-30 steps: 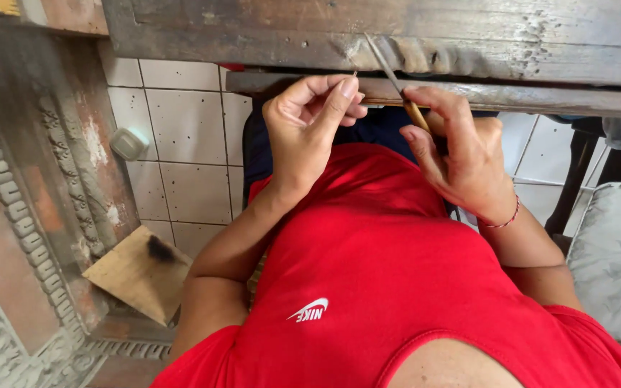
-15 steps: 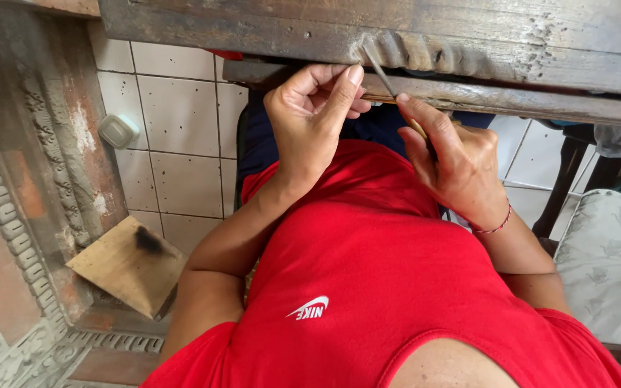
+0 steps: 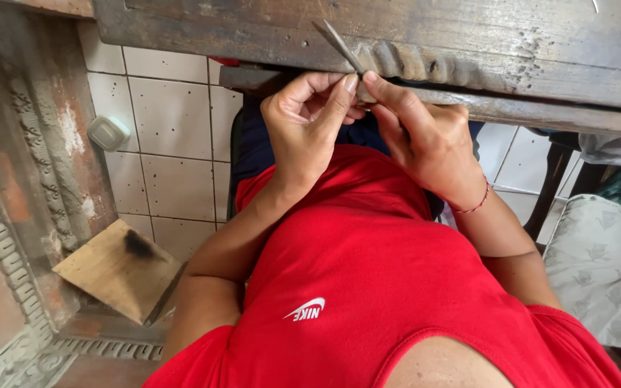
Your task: A person uses a small hand file to smooth the ends of numerous small silver pins on a wooden jewelry workbench.
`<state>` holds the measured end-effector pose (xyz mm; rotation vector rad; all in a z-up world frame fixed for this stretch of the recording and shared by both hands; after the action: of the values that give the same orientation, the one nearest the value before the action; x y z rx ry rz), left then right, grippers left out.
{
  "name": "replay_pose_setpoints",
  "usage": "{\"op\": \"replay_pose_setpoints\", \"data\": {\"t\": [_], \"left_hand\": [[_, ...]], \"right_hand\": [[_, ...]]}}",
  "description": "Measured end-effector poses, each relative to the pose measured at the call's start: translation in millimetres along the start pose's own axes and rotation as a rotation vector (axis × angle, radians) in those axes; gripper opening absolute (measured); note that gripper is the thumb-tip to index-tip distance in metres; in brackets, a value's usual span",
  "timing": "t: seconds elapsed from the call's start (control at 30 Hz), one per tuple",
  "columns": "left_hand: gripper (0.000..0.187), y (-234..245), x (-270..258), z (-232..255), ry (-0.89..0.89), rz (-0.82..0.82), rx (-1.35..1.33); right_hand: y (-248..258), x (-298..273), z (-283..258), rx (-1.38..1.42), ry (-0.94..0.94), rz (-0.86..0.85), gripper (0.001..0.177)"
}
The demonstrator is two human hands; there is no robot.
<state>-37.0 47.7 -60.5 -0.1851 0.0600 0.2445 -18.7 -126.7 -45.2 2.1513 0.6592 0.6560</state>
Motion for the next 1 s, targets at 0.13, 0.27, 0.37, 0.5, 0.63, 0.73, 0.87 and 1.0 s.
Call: {"op": "replay_pose_setpoints", "data": {"t": [0.13, 0.27, 0.37, 0.5, 0.63, 0.73, 0.87, 1.0], "left_hand": [[0.018, -1, 0, 0, 0.055, 0.024, -0.017], [0.019, 1, 0, 0, 0.078, -0.011, -0.04], [0.017, 3, 2, -9, 0.052, -0.026, -0.044], [0.016, 6, 4, -11, 0.02, -0.045, -0.036], [0.017, 14, 3, 9, 0.066, -0.14, -0.079], [0.017, 17, -5, 18, 0.271, -0.386, -0.202], [0.012, 16, -14, 15, 0.459, -0.667, -0.359], [0.011, 15, -20, -3, 0.632, -0.813, -0.519]], "right_hand": [[2, -19, 5, 0.223, -0.151, -0.031, 0.033], [-4, -43, 9, 0.367, -0.282, -0.081, 0.032], [-11, -33, 8, 0.364, -0.2, 0.016, 0.031], [-6, -9, 5, 0.343, -0.1, 0.098, 0.032], [9, 6, 11, 0.338, -0.06, 0.09, 0.035], [24, 7, 16, 0.494, 0.004, 0.081, 0.027], [26, 9, 5, 0.685, 0.159, 0.063, 0.009], [23, 4, 3, 0.789, 0.25, 0.063, 0.012]]}}
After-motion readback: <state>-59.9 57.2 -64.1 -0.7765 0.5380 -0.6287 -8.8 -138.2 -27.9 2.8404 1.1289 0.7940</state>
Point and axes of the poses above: each hand's wrist, its own x-axis towards the middle knuckle, its own y-axis out of the back of the hand, z = x × y, the point moved 1 cm from there along x, towards the middle knuckle, and after that the axes turned 3 degrees about -z, right-handed, at the moved point
